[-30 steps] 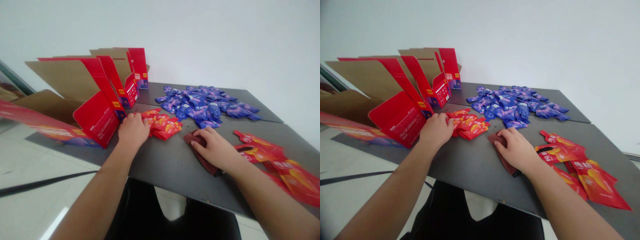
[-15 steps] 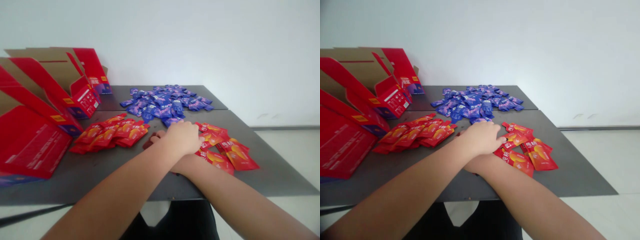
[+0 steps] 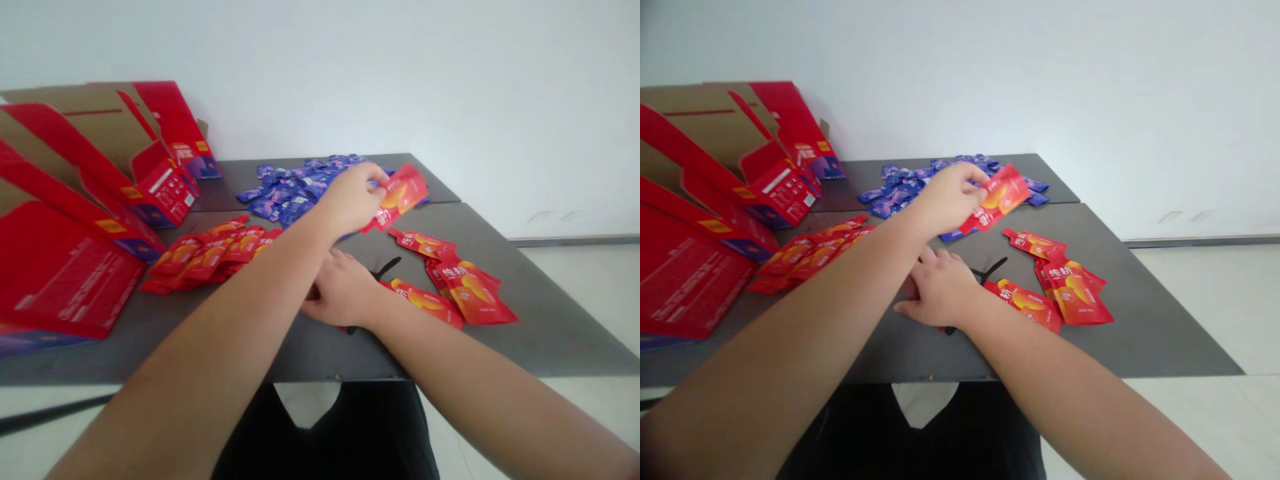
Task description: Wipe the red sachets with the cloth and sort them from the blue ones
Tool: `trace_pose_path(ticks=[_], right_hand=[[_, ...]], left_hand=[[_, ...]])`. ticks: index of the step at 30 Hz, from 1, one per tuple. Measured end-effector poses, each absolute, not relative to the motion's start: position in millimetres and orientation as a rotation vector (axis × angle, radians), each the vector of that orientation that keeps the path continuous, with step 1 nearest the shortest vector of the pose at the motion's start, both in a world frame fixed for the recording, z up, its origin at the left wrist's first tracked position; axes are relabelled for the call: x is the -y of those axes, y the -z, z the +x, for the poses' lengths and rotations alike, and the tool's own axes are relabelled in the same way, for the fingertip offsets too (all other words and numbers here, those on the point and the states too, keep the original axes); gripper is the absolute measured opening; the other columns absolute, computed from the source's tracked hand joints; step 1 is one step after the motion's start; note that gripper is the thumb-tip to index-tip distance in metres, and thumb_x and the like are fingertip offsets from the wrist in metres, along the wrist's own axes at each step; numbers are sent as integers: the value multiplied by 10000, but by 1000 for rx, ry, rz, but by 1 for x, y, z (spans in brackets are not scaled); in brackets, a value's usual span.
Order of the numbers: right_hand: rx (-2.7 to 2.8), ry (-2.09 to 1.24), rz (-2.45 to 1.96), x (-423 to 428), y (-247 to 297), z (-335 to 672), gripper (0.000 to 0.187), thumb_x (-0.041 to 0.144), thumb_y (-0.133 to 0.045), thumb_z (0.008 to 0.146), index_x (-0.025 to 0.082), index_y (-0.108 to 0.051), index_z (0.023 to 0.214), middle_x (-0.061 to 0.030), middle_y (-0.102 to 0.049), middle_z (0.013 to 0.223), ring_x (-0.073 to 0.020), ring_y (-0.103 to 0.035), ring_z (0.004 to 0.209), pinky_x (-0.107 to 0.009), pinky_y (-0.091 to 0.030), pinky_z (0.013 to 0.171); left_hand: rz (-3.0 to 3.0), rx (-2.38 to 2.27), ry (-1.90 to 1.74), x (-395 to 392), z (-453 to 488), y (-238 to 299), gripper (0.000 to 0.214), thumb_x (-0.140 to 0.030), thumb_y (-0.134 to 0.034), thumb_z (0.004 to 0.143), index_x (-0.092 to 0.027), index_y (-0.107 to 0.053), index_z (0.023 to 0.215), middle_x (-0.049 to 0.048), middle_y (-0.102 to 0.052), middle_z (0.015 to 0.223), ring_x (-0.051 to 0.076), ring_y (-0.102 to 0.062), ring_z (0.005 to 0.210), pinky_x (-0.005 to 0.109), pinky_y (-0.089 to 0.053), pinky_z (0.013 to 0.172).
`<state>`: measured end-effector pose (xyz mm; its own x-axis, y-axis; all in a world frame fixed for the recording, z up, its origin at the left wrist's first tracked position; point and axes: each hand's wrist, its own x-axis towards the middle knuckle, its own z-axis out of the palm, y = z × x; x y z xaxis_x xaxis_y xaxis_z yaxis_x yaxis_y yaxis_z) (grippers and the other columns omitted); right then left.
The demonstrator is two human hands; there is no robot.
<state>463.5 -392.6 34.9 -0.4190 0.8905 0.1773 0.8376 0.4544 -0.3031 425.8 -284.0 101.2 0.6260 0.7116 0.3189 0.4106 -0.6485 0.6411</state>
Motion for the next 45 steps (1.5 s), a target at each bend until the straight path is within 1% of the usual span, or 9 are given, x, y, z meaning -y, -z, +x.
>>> trace_pose_path(ticks=[6,8,12,17,21,25,31,37,45], right_hand=[[2372,-233,-1526,391,-40,464,329,247,-609,924,226,-641,1250,-102,-626,1220,-274,-652,1061,-414,-513,970],[2296,-282,-1552,388,-40,469,316,174,-584,906,207,-638,1216,-110,-625,1192,-264,-656,1052,-385,-524,946],[2051,-276,-1610,381,-42,480,433,111,-568,874,186,-602,1299,-145,-639,1228,-294,-637,1131,-408,-527,973],[1965,-137,-1482,378,-49,484,405,106,-562,859,215,-646,1239,-103,-700,1221,-296,-626,1178,-439,-502,1021],[1979,-183,-1406,382,-55,479,381,98,-574,832,220,-665,1182,-77,-713,1219,-271,-641,1162,-427,-495,1038],[2102,-388,-1237,391,-66,479,436,63,-601,802,235,-656,1199,-66,-685,1266,-257,-616,1234,-421,-478,1102],[2366,-892,-977,405,-76,473,498,21,-642,798,259,-687,1233,-52,-642,1315,-213,-643,1192,-359,-524,1049],[2558,-775,-985,418,-59,444,254,222,-731,926,258,-737,1177,-49,-659,1271,-247,-608,1205,-440,-440,1135],[2544,-545,-1137,408,-49,427,152,194,-663,965,232,-757,1078,-47,-688,1170,-232,-612,1080,-427,-472,1010]], left_hand=[[1725,-1051,-1490,309,319,-104,199,-154,-429,972,-226,-615,962,-34,-613,731,127,-586,613,236,-415,564],[1742,-1074,-1310,331,289,-95,152,-183,-437,926,-246,-523,817,-50,-510,612,130,-464,493,249,-342,476],[2396,-1024,-364,355,256,-70,173,-189,-453,901,-229,-543,759,-19,-570,675,175,-575,642,305,-424,595],[2894,-1148,-157,366,260,-50,230,-251,-453,1005,-212,-676,971,109,-704,991,324,-678,1008,466,-509,904],[2629,-1694,-221,407,270,-43,633,-658,-453,1014,-105,-639,1260,253,-720,1136,460,-697,1069,612,-547,898],[2511,-1522,-261,427,265,-29,1033,-614,-691,887,17,-293,1603,361,-421,1612,491,-451,1495,648,-387,1205],[2357,-986,-250,398,227,-28,1381,-451,-818,797,-222,217,1682,178,-126,1792,331,-306,1614,472,-428,1243],[2473,-1285,-242,412,215,-16,1156,-530,-739,831,-152,-66,1691,235,-227,1755,428,-239,1620,694,-209,1302],[2474,-1416,-261,418,212,-7,1137,-599,-780,788,-104,-219,1644,243,-382,1689,418,-420,1545,623,-330,1285]])
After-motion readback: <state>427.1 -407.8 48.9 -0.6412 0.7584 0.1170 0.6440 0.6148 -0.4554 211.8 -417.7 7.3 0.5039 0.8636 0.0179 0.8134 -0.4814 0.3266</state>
